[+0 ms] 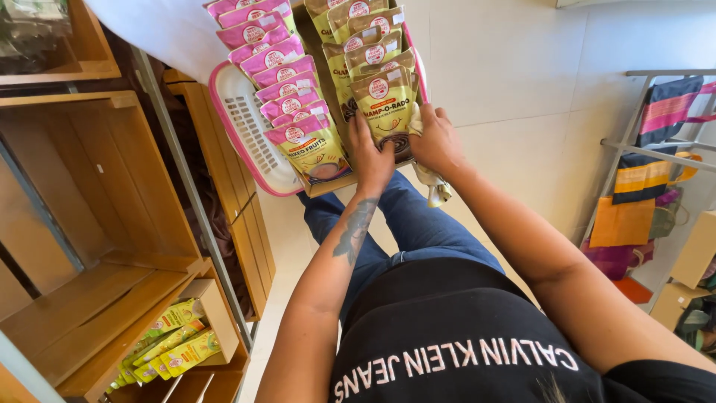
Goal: Wiping food packets with a cloth and arranging them into a basket and then onto a shelf.
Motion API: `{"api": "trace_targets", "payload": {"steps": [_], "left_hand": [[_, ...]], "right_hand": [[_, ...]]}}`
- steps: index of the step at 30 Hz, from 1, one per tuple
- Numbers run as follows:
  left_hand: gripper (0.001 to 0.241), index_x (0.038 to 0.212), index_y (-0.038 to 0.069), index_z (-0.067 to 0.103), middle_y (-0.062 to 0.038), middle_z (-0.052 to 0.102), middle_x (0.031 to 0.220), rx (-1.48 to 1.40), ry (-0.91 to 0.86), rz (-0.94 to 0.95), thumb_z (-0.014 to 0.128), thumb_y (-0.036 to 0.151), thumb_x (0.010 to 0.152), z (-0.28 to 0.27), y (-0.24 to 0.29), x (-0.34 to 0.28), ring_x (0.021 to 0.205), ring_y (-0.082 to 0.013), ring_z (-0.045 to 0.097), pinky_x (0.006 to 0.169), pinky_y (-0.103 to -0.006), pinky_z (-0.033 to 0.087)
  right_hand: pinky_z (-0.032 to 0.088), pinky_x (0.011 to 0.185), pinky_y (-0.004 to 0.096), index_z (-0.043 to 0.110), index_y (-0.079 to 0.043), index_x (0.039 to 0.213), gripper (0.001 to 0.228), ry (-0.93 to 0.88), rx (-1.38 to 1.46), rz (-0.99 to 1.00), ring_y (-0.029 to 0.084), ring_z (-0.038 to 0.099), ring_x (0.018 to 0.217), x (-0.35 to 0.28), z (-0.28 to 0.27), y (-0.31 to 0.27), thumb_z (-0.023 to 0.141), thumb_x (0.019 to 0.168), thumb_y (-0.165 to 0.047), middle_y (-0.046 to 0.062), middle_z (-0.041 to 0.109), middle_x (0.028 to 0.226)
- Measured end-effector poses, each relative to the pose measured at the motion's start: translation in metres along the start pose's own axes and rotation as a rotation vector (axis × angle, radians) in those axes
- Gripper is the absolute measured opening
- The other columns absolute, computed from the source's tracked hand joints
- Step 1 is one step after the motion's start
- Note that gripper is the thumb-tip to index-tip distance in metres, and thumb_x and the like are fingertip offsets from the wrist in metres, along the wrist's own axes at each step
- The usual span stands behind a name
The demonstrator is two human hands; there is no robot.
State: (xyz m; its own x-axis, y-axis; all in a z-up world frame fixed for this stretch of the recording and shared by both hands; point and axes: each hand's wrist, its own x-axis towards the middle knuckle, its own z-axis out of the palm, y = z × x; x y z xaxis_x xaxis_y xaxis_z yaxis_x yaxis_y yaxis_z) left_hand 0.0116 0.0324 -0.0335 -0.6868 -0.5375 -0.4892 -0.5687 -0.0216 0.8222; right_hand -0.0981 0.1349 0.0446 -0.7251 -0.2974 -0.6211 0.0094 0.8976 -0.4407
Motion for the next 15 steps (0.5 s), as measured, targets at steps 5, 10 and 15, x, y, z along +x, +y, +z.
{"api": "trace_targets", "payload": {"steps": [5, 10, 15], "left_hand": [[0.113, 0.165, 0.008, 0.006, -0.039, 0.002, 0.164, -0.108, 0.1, 0.143, 0.082, 0.032, 0.085, -0.015, 0.015, 0.021, 0.154, -0.053, 0.004, 0.128, -0.0574, 0.006], [0.125, 0.164, 0.01, -0.007, -0.029, -0.008, 0.168, -0.312, 0.08, -0.071, 0.074, 0.066, 0.088, -0.01, -0.002, 0.052, 0.157, -0.0387, -0.004, 0.128, -0.0503, -0.001], [0.118, 0.162, 0.0, 0.002, -0.033, 0.004, 0.166, -0.305, 0.106, -0.068, 0.074, 0.058, 0.09, -0.011, 0.038, 0.036, 0.156, -0.0412, 0.004, 0.129, -0.0497, 0.003]], "right_hand": [[0.053, 0.091, 0.06, 0.054, -0.014, 0.118, 0.032, -0.037, -0.082, 0.013, 0.051, 0.064, 0.107, 0.008, 0.007, 0.01, 0.059, 0.091, -0.032, 0.017, 0.056, 0.112], [0.05, 0.091, 0.065, 0.049, -0.011, 0.121, 0.037, 0.018, 0.065, 0.013, 0.058, 0.059, 0.109, 0.0, -0.002, -0.001, 0.059, 0.094, -0.033, 0.023, 0.054, 0.112], [0.051, 0.093, 0.062, 0.048, -0.015, 0.123, 0.041, 0.046, 0.085, 0.015, 0.054, 0.059, 0.11, 0.001, -0.011, -0.008, 0.064, 0.092, -0.037, 0.019, 0.054, 0.112]]}}
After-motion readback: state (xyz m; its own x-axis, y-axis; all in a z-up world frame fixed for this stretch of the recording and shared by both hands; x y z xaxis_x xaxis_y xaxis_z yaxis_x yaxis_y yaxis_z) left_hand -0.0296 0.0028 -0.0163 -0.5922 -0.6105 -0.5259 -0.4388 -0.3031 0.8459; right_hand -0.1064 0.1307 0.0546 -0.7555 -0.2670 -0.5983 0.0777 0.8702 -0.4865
